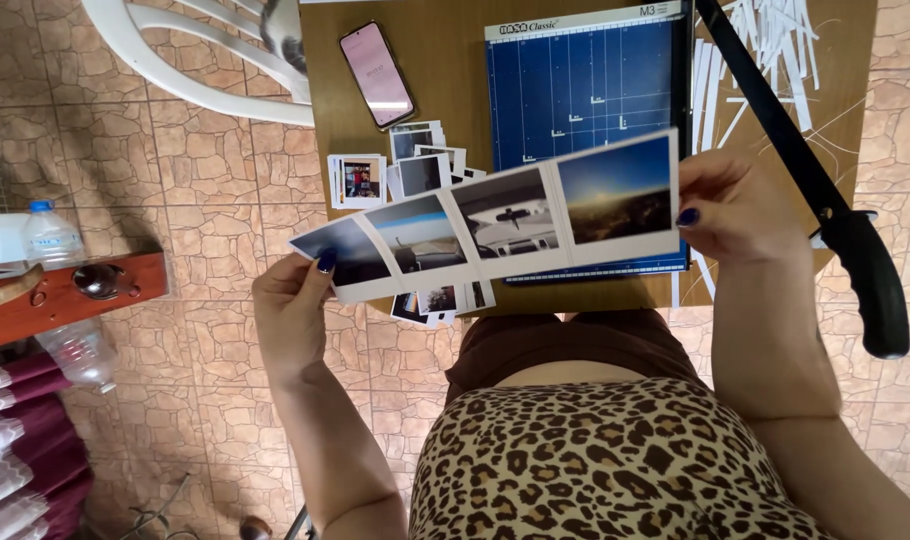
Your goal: Using a manual paper trimmer to cut printed sheets into individual photographs.
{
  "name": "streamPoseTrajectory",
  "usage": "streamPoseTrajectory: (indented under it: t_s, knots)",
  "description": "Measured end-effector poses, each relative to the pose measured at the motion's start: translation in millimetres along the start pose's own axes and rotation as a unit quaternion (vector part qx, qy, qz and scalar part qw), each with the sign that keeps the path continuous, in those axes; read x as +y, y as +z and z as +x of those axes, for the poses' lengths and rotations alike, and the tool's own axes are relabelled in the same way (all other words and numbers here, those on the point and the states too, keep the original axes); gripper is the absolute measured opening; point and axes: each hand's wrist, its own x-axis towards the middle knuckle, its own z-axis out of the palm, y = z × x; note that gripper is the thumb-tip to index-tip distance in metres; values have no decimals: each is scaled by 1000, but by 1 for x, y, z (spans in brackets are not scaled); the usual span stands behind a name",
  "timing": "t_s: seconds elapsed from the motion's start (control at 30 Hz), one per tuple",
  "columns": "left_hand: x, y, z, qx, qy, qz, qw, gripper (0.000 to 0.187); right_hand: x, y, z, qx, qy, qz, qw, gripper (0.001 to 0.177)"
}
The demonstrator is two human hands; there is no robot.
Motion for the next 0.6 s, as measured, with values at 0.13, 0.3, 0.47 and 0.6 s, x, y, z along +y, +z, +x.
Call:
streamPoseTrajectory:
  t_s: [0.13, 0.3, 0.47, 0.6]
  knots:
    - [-2, -4, 0, 19, -1, -10, 1000, 9, 9, -10, -8, -5, 25, -4, 1000, 30]
    - [-3, -6, 1, 29, 18, -24, 999, 9, -3, 1, -12, 84, 144, -57, 984, 48]
    - [-15, 17, -11, 136, -112, -14, 984, 13, -34, 32, -9, -196, 46, -207, 957, 21]
    - [-50, 53, -47, 60, -143, 127, 980, 73, -47, 132, -69, 12, -129, -155, 979, 13]
